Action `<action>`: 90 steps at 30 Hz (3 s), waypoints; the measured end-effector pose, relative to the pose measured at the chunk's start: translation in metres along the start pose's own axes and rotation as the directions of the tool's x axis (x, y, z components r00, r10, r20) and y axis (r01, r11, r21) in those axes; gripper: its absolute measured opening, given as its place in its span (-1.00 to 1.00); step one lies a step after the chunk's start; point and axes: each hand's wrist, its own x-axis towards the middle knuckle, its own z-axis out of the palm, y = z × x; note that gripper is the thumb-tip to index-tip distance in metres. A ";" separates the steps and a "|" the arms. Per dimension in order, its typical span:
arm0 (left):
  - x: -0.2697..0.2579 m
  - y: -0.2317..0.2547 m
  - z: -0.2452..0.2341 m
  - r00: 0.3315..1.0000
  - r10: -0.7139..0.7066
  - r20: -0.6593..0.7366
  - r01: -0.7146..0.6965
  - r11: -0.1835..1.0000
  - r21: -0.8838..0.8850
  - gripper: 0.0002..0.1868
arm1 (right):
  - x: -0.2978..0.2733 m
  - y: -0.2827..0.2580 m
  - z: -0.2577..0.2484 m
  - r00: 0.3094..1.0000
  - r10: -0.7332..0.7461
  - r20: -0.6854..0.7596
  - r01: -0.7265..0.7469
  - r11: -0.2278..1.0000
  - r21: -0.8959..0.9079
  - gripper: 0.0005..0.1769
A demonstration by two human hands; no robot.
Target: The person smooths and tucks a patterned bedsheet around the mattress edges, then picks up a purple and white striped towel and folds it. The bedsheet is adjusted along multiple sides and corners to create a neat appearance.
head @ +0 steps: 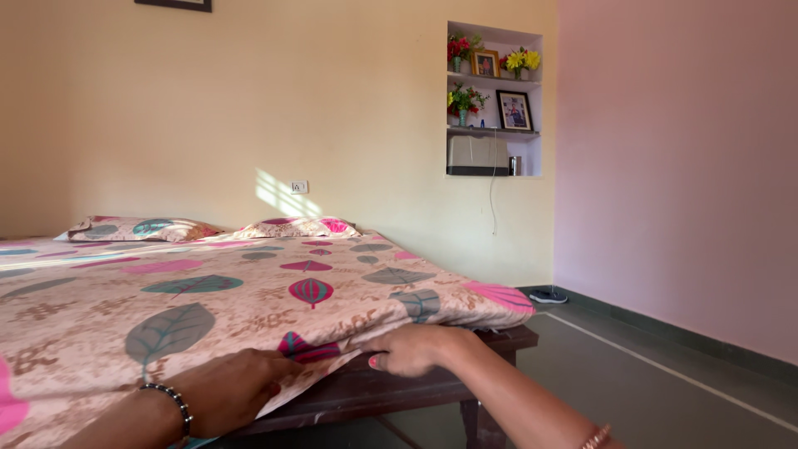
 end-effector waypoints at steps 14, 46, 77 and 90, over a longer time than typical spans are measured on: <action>-0.031 -0.062 0.043 0.992 -0.043 -0.120 0.039 0.999 -0.035 -0.44 | 0.046 -0.036 -0.004 0.999 -0.053 -0.008 0.053 0.996 0.078 -0.34; 0.114 -0.164 0.100 0.899 -0.313 -0.306 0.321 0.947 -0.027 -0.30 | 0.088 -0.022 -0.024 0.995 -0.068 0.072 0.069 0.997 -0.021 -0.29; 0.112 -0.134 0.112 0.975 -0.144 -0.170 0.212 0.835 0.508 -0.37 | 0.036 -0.082 -0.034 0.997 0.007 0.074 0.005 0.987 -0.159 -0.31; 0.084 0.000 0.062 0.880 -0.465 -0.093 0.472 0.838 0.273 -0.63 | 0.049 -0.055 -0.009 0.997 0.063 -0.049 -0.070 0.985 -0.157 -0.18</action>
